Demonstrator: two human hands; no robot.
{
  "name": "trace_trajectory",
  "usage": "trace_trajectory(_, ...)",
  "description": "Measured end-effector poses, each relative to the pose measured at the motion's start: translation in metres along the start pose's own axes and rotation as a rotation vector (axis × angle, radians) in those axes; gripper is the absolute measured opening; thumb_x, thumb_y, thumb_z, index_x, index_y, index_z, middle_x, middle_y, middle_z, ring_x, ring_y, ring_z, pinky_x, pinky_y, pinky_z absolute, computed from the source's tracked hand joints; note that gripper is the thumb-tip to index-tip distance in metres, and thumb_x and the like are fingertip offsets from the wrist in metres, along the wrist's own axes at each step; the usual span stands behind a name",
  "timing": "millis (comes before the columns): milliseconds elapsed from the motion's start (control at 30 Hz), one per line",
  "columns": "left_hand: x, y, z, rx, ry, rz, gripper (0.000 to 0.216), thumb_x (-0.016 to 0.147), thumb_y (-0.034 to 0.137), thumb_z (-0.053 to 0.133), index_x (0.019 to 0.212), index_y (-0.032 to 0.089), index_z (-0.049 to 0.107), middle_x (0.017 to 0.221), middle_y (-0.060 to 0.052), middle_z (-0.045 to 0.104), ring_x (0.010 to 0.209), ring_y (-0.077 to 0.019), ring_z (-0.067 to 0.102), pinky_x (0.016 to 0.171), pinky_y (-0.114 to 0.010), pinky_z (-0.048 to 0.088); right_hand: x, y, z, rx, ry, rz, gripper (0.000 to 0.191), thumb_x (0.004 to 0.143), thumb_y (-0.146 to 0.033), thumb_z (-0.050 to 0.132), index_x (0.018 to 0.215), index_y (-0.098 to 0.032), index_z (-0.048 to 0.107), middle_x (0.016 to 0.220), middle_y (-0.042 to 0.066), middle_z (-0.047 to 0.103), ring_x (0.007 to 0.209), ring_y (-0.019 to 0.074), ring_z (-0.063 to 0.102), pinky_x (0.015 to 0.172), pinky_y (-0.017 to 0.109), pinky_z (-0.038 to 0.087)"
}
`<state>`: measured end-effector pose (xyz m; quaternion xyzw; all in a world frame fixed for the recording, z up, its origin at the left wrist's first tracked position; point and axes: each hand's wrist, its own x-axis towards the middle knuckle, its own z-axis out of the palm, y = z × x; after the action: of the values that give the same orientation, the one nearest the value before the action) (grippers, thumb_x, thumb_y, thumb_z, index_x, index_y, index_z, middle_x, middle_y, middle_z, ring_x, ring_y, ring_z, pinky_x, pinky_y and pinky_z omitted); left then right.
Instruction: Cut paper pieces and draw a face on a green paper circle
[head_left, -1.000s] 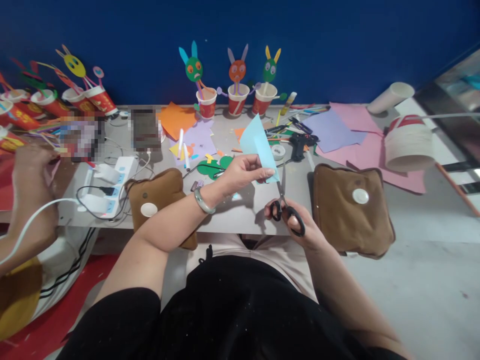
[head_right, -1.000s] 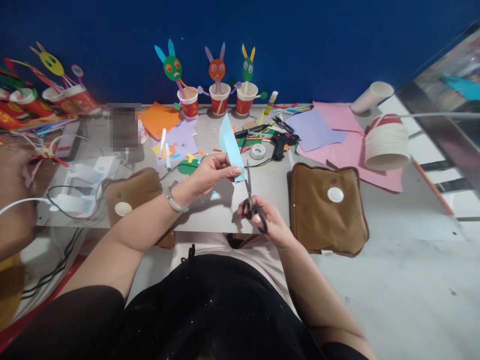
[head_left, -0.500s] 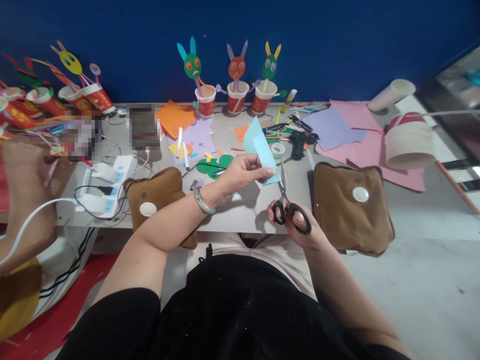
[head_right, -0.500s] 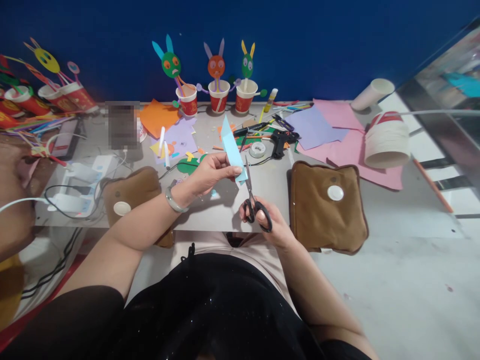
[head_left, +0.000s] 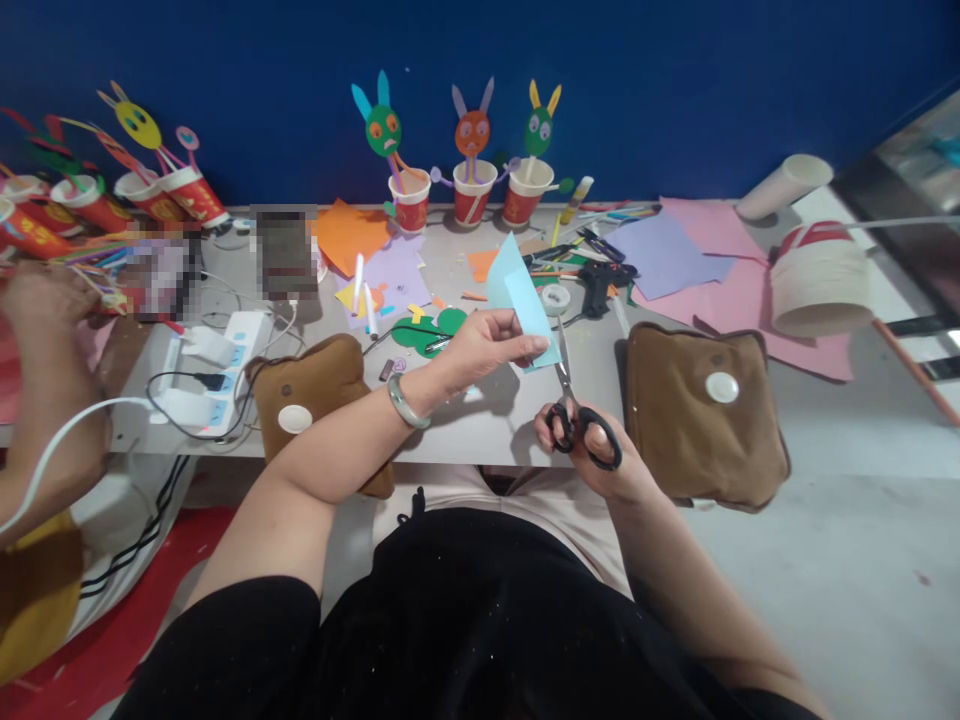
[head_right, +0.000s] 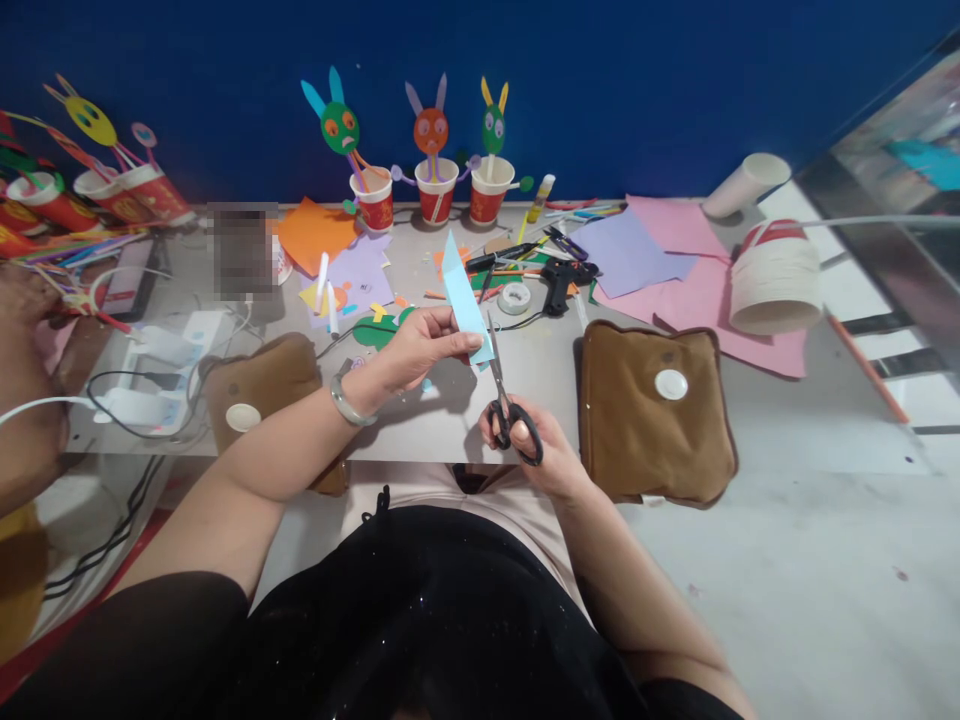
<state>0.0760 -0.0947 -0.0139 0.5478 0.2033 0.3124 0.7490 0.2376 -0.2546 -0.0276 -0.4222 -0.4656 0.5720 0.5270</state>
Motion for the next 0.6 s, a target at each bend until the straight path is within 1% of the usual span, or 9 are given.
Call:
trace_trajectory(167,0.0005,0.0013,0.0002,-0.001,-0.001,0.012,0.064,0.064,0.069,0.098,0.077,0.017,0.064,0.076,0.001,0.07,0.07,-0.0103,0.065,0.071,-0.029,0.055,-0.0001,0.0028,-0.0001,0.004,0.009,-0.007,0.063,0.084,-0.081,0.078,0.073,-0.022,0.059,0.068,0.001,0.055,0.064,0.0162,0.047,0.06,0.032,0.032)
trace_trajectory(267,0.0004,0.0011,0.0005,0.006,-0.006,0.015,0.061,0.066,0.067,0.098,0.079,0.017,0.066,0.076,0.001,0.069,0.071,-0.0112,0.066,0.071,-0.029,0.056,-0.0003,0.004,-0.001,-0.003,0.016,0.002,0.064,0.083,-0.082,0.079,0.071,-0.022,0.058,0.067,0.001,0.053,0.064,0.0164,0.046,0.059,0.032,0.032)
trace_trajectory(367,0.0005,0.0005,0.0004,0.01,0.007,0.004,0.059,0.066,0.063,0.099,0.079,0.017,0.065,0.074,0.001,0.069,0.071,-0.0116,0.067,0.071,-0.03,0.056,-0.0013,0.004,-0.002,-0.025,0.013,0.019,0.066,0.083,-0.084,0.077,0.07,-0.022,0.056,0.068,0.002,0.055,0.062,0.0162,0.045,0.058,0.033,0.032)
trace_trajectory(500,0.0008,0.0002,-0.0001,-0.006,0.014,-0.008,0.058,0.063,0.062,0.101,0.077,0.017,0.066,0.073,0.002,0.07,0.069,-0.0105,0.065,0.071,-0.029,0.056,-0.0027,0.0033,-0.0018,-0.047,0.024,0.04,0.066,0.084,-0.084,0.076,0.071,-0.022,0.057,0.069,0.002,0.057,0.061,0.0159,0.043,0.059,0.033,0.032)
trace_trajectory(600,0.0002,0.0012,0.0007,-0.022,0.013,-0.013,0.059,0.06,0.062,0.102,0.079,0.017,0.068,0.074,0.002,0.071,0.069,-0.0104,0.065,0.07,-0.028,0.055,-0.0028,0.0025,-0.0005,-0.034,0.023,0.029,0.065,0.086,-0.084,0.074,0.071,-0.023,0.056,0.068,0.002,0.055,0.063,0.0167,0.045,0.06,0.033,0.033)
